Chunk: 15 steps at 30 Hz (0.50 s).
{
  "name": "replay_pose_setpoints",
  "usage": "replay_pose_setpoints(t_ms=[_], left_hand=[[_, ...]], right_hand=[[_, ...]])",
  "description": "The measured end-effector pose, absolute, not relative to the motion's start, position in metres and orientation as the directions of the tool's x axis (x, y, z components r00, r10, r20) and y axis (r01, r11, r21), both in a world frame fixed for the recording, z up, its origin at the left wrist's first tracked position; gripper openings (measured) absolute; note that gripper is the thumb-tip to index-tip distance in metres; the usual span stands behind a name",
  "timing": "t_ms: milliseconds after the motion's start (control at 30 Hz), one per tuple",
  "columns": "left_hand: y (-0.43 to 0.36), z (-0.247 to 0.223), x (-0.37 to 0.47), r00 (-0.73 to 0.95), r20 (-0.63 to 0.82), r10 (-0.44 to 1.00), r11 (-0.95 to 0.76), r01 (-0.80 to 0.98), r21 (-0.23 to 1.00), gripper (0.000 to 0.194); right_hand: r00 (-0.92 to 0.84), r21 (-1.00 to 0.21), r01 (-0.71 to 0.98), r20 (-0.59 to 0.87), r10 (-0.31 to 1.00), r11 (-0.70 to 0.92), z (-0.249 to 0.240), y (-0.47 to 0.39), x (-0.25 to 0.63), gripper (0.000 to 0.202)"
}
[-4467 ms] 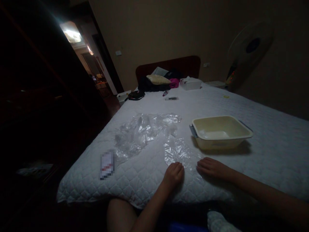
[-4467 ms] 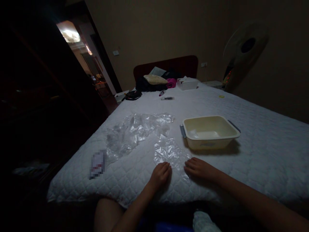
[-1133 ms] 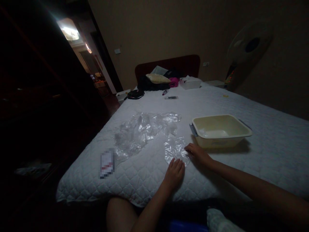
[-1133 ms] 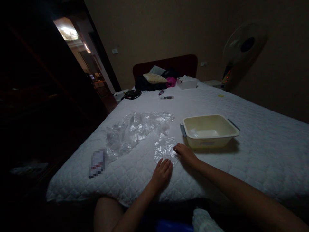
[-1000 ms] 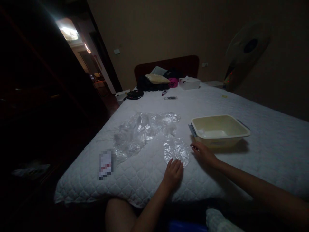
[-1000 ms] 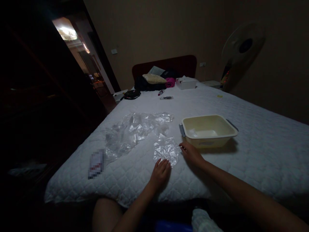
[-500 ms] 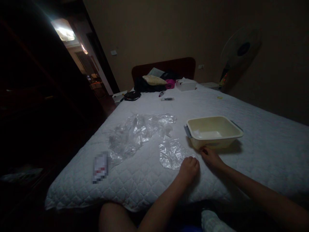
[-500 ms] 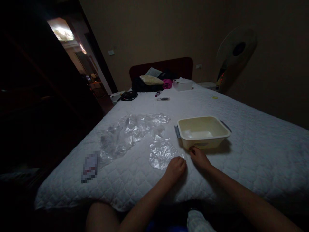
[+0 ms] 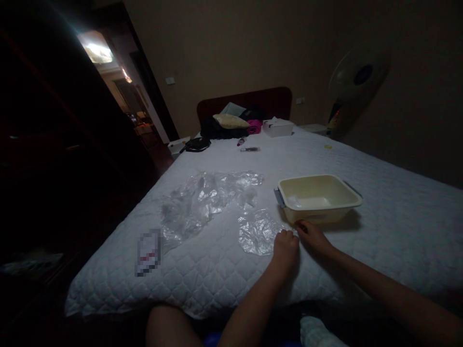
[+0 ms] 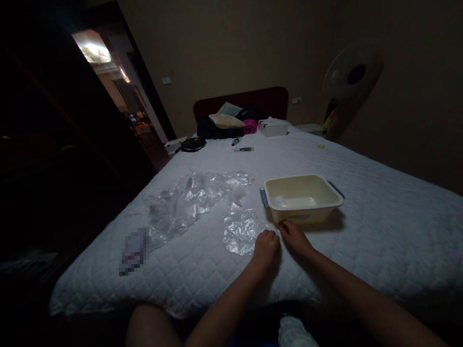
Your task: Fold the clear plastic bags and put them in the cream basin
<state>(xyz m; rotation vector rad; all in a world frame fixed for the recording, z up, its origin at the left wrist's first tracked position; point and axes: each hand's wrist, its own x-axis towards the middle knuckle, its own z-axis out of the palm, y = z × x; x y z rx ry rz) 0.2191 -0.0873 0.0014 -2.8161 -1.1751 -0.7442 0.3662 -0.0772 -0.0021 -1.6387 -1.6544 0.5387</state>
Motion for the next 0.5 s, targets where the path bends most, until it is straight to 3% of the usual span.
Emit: replay_pose_setpoints(t_ms=[167, 300, 500], left_hand=[[-0.085, 0.021, 0.204, 0.382, 0.455, 0.804, -0.584, 0.648, 0.488, 0.016], [-0.076, 0.029, 0.188, 0.176, 0.350, 0.920, -0.387, 0.546, 0.743, 0.017], [-0.057, 0.028, 0.165, 0.023, 0.199, 0.980, -0.192, 0.406, 0.893, 0.017]], right_hand=[[0.073, -0.747, 0.654, 0.225, 0.972, 0.123, 0.002, -0.075, 0.360, 0.025], [0.094, -0.758, 0.642, 0.226, 0.969, 0.115, 0.003, -0.071, 0.350, 0.026], [0.015, -0.735, 0.656, 0.238, 0.971, 0.170, 0.006, -0.058, 0.333, 0.025]])
